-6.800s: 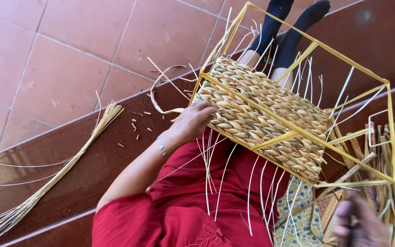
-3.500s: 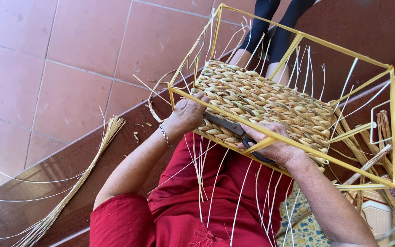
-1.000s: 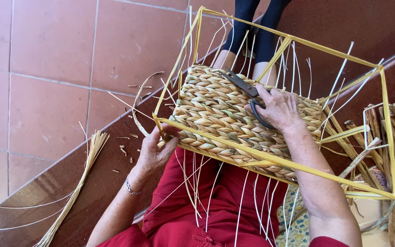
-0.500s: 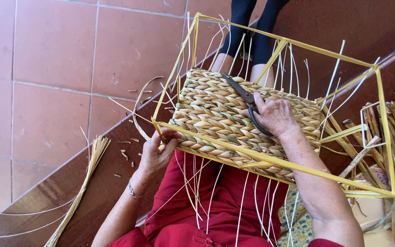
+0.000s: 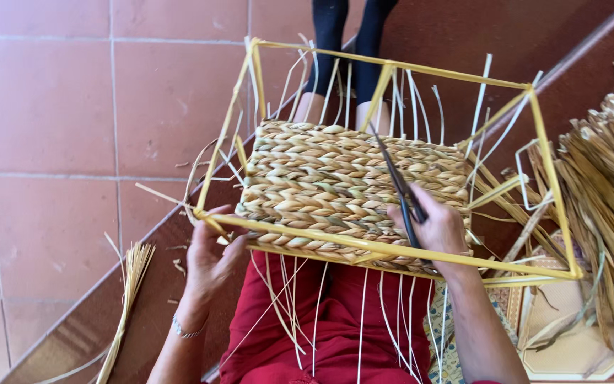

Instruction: The person weaves dried plant fibers into a rectangular basket frame. They use shears to trim excess fibers and continue weaving the sides of the basket by hand.

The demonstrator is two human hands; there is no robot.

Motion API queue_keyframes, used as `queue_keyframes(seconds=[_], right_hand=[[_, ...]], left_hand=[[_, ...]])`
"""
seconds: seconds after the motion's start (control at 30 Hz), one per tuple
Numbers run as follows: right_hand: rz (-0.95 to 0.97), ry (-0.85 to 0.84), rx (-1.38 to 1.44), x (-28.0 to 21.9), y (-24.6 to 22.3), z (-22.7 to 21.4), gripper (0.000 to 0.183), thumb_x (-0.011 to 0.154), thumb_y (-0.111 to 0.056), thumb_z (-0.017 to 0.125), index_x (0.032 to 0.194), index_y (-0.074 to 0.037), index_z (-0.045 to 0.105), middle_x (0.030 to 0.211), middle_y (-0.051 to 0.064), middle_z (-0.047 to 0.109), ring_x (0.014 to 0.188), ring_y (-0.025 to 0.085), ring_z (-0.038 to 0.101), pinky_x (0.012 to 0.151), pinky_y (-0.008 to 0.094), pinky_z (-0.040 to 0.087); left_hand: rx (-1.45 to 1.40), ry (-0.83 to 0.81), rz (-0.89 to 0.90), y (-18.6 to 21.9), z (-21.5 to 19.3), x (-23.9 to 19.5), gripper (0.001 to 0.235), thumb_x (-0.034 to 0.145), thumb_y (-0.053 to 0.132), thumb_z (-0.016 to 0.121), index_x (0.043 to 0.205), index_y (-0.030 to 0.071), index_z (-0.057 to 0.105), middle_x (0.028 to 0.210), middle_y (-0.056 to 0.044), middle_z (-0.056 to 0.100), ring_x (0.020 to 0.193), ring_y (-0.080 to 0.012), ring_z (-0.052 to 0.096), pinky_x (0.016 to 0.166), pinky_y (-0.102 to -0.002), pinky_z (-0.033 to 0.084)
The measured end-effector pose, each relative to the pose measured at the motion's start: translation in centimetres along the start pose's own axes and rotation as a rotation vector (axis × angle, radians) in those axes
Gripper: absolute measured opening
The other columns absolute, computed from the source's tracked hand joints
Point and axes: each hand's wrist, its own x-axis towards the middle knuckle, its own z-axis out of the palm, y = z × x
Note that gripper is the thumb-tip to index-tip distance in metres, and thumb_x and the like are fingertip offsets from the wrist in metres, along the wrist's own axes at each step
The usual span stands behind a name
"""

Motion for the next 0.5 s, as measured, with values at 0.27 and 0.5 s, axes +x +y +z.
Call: queue_keyframes(seconds=[0.27,0.5], right_hand=[[0.122,-0.071,0.091,-12.6,4.4,-3.1,0.077,0.068,-0.039,0.086,0.136,-0.009,0.065,0.057,-0.003,0.065,0.046,0.009,0.061,0.041,0.028,0.048],[0.029,-0.011,0.447,-25.2,13.3,-7.0,0.076,0.066,-0.04,0.083,0.133,-0.008,0.068,0.066,0.003,0.065,0.052,0.008,0.053,0.044,0.027,0.039]], left_hand=[[-0.621,-0.106,-0.109,6.9,-2.1,3.7,0.081,0.103,0.066,0.034,0.144,-0.001,0.052,0.118,-0.019,0.068,0.113,-0.0281,0.065,0.102,-0.042,0.051],[-0.359,0.013,-0.277,10.5,0.3,5.1,0.037,0.111,0.026,0.055,0.13,-0.005,0.062,0.087,-0.009,0.056,0.072,-0.0127,0.05,0.065,-0.024,0.04]])
